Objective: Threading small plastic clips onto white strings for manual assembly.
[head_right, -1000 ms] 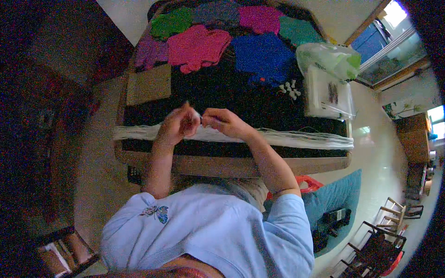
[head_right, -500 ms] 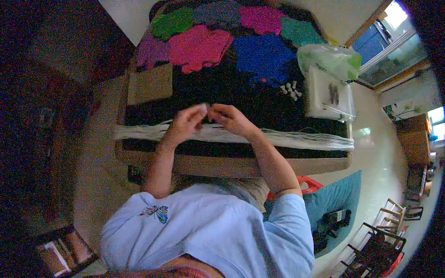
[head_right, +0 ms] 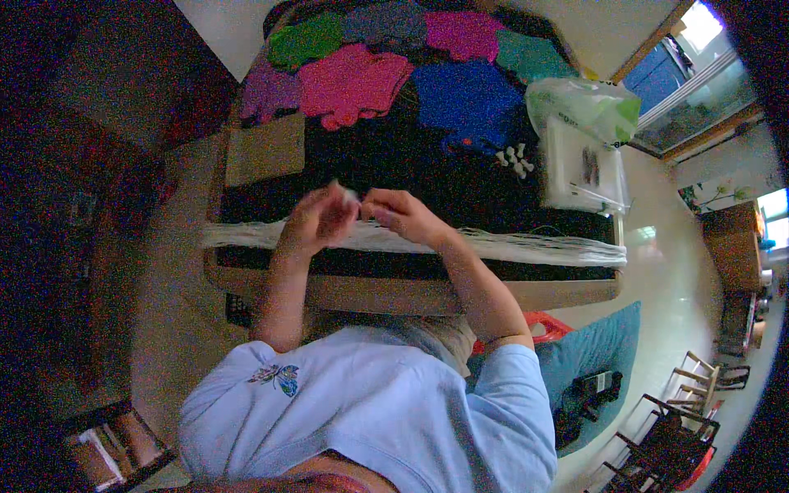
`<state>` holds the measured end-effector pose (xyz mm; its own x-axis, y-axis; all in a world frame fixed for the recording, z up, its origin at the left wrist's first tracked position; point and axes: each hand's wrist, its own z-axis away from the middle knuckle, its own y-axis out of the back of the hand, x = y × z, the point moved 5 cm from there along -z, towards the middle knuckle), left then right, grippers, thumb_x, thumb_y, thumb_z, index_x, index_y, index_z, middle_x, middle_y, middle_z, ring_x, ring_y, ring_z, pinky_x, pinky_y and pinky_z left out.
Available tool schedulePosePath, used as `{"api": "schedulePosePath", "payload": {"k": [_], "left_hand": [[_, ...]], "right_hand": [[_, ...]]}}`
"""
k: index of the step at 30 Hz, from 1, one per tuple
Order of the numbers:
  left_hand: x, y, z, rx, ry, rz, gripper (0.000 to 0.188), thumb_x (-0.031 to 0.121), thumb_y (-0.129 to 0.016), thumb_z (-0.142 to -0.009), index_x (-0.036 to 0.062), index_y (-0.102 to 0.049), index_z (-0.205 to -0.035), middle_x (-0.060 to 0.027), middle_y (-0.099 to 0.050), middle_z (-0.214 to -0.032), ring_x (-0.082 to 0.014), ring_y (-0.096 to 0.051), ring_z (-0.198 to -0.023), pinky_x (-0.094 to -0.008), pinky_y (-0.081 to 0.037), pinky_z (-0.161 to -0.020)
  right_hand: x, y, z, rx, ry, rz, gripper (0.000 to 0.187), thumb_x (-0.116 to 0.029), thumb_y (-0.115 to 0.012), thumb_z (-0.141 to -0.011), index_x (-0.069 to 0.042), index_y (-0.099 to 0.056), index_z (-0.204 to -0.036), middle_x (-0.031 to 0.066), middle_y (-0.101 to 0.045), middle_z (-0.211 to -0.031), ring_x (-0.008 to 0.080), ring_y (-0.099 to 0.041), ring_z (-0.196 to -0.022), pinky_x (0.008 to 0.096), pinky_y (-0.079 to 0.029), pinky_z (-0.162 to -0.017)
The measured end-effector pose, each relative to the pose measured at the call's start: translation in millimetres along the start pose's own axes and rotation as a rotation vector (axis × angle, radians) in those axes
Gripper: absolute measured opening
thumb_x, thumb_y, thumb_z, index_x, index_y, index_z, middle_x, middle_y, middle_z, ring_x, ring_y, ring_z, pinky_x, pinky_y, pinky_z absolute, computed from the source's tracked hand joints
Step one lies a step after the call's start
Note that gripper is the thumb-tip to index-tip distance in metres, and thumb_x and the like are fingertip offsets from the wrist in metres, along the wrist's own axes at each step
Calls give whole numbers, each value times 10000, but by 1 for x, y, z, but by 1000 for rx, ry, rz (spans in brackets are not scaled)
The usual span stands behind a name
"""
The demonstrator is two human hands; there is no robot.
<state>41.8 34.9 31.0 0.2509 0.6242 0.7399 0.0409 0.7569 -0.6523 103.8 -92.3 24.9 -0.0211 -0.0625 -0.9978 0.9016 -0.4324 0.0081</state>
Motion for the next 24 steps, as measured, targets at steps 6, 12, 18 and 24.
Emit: {"api": "schedulePosePath", "payload": {"k": [6, 12, 18, 24], "left_hand": [[-3, 17, -5, 77, 28, -941, 346, 277, -471, -909, 28, -532, -1140, -27, -598, -811, -78, -535, -618, -214, -443, -549], [7, -10, -1, 372, -460, -726, 275, 248, -453, -921, 22, -594, -991, -30, -581, -730, -47, -507, -580, -189, -400, -493], [2, 3, -2, -7, -122, -275, 277, 238, -502, -893, 55, -566, -1091, -17, -618, -849, -61, -501, -586, -208, -423, -531], [-8, -1, -5, 64, 48, -960, 243, 219, -487, -899, 22, -591, -995, -22, -605, -774, -62, -504, -556, -223, -433, -513]], "right_hand": [[-10, 10, 3, 95, 16, 99, 190, -189, -475, -900, -15, -529, -849, 5, -508, -750, 87, -446, -723, 247, -394, -676], [-9, 4, 1, 88, 32, 66, 193, -192, -481, -899, -11, -528, -850, 2, -517, -765, 80, -453, -748, 236, -393, -682], [-1, -1, 2, 48, -56, -60, 178, -178, -482, -896, -9, -529, -869, 2, -520, -783, 84, -460, -757, 239, -397, -689], [-6, 13, 3, 106, 5, 81, 182, -176, -489, -892, -1, -538, -898, 3, -524, -809, 89, -468, -784, 249, -404, -717]]}}
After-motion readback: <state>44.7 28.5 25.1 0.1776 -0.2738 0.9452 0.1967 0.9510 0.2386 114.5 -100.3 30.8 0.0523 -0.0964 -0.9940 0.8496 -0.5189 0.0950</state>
